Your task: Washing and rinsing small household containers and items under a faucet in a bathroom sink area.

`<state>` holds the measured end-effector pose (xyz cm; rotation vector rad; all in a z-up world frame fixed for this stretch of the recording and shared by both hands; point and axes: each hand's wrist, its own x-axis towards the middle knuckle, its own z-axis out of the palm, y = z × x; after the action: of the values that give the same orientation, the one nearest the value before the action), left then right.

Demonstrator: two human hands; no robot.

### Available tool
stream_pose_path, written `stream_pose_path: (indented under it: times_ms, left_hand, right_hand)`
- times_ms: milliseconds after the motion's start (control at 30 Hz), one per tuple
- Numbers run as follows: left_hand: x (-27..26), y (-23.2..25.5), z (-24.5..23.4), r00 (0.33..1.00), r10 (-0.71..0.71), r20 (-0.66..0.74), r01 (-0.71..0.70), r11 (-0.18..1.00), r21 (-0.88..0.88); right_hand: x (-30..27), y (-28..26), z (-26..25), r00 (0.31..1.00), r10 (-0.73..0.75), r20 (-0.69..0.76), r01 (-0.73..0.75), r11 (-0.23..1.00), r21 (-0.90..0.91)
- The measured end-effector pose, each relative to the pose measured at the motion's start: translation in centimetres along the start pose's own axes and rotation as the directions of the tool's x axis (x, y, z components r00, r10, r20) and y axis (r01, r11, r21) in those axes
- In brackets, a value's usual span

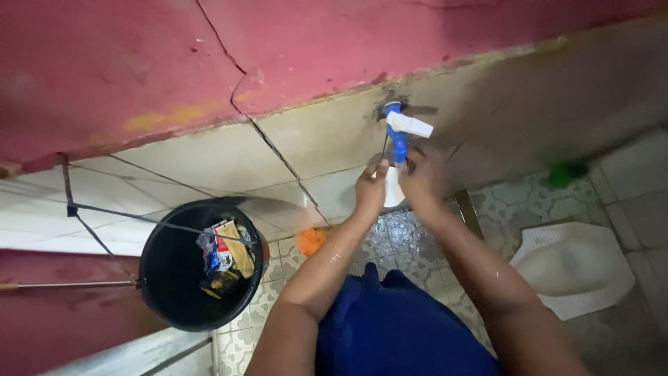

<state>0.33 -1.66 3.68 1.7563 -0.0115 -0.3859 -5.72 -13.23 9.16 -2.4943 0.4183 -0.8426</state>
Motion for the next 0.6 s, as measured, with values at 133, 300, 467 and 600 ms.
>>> stream_pose_path:
  times_ms: [133, 300, 467, 600]
  left_hand:
    - [1.0, -0.9, 0.4, 0.989, 0.025, -0.148, -0.054, 0.979, -0.195]
    - [1.1, -1.2, 2.9, 0.998, 0.056, 0.001, -0.054, 0.969, -0.242]
    - [0.7, 0.9, 2.7, 0.998, -0.047, 0.049, 0.054, 0.987, -0.151]
    - [1.8, -1.5, 3.5, 0.947, -0.106, 0.302, 0.241, 0.857, -0.456]
  right_hand:
    - [-2.3, -4.7, -4.0, 0.96, -0.103, 0.261, 0.145, 0.978, -0.147]
    - [0.8, -0.5, -3.6, 0.984, 0.149, 0.102, -0.143, 0.988, -0.06]
    - [0.0, -3.3, -7.6, 0.983, -0.114, 0.146, 0.143, 0.968, -0.207]
    - [1.3, -0.3, -8.1, 0.991, 0.104, 0.082, -0.106, 0.994, 0.017]
